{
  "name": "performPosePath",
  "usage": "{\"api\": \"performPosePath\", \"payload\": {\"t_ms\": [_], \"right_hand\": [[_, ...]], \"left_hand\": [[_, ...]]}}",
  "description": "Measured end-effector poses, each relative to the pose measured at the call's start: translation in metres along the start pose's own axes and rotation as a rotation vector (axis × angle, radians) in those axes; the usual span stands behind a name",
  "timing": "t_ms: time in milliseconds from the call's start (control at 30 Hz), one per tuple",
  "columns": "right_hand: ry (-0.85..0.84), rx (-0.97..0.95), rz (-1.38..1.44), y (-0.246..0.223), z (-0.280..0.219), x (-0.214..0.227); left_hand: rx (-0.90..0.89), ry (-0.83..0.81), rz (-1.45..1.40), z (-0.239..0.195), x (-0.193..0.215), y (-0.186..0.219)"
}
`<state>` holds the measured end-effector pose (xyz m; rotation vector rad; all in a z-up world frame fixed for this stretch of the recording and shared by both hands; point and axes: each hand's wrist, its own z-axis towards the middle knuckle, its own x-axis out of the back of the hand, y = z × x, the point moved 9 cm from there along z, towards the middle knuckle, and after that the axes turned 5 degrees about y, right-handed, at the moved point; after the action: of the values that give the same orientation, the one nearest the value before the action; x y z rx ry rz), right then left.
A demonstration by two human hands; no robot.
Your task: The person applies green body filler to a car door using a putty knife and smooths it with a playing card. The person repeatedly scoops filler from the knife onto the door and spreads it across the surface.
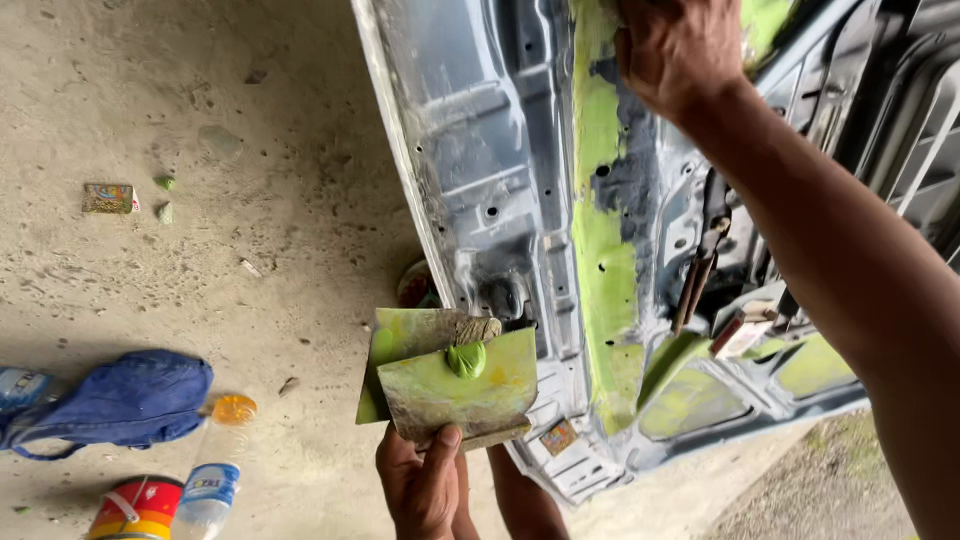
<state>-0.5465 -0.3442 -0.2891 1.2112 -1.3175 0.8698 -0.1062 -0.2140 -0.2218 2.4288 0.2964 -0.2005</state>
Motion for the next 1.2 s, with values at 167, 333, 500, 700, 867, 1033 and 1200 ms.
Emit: {"api": "performPosePath", "payload": {"t_ms": [167, 333, 500, 700, 867, 1033, 1200], "right_hand": [[0.197, 0.263, 0.235, -0.016, -0.054, 0.020], [0.241, 0.156, -0.078, -0.023, -0.050, 0.021], [0.073, 0.444, 0.063, -0.051, -0.122, 0.003], [0.002, 0.219, 0.362, -0.062, -0.095, 0.018], [-0.003, 0.362, 0.130, -0.063, -0.112, 0.013], [-0.016, 0.124, 0.321, -0.057, -0.112, 0.013], [-0.220, 0.323, 0.152, -0.057, -0.137, 0.002]], "left_hand": [[0.039, 0.046, -0.051, 0.002, 0.000, 0.006], [-0.022, -0.049, -0.006, -0.004, -0.002, 0.011], [-0.003, -0.109, -0.066, -0.010, -0.019, 0.012], [-0.003, -0.168, -0.026, -0.019, -0.018, 0.006], [0.012, -0.148, -0.039, -0.017, -0.017, 0.009], [0.005, -0.198, -0.069, -0.023, -0.017, 0.000], [0.042, -0.142, 0.005, -0.026, -0.010, 0.004]]}}
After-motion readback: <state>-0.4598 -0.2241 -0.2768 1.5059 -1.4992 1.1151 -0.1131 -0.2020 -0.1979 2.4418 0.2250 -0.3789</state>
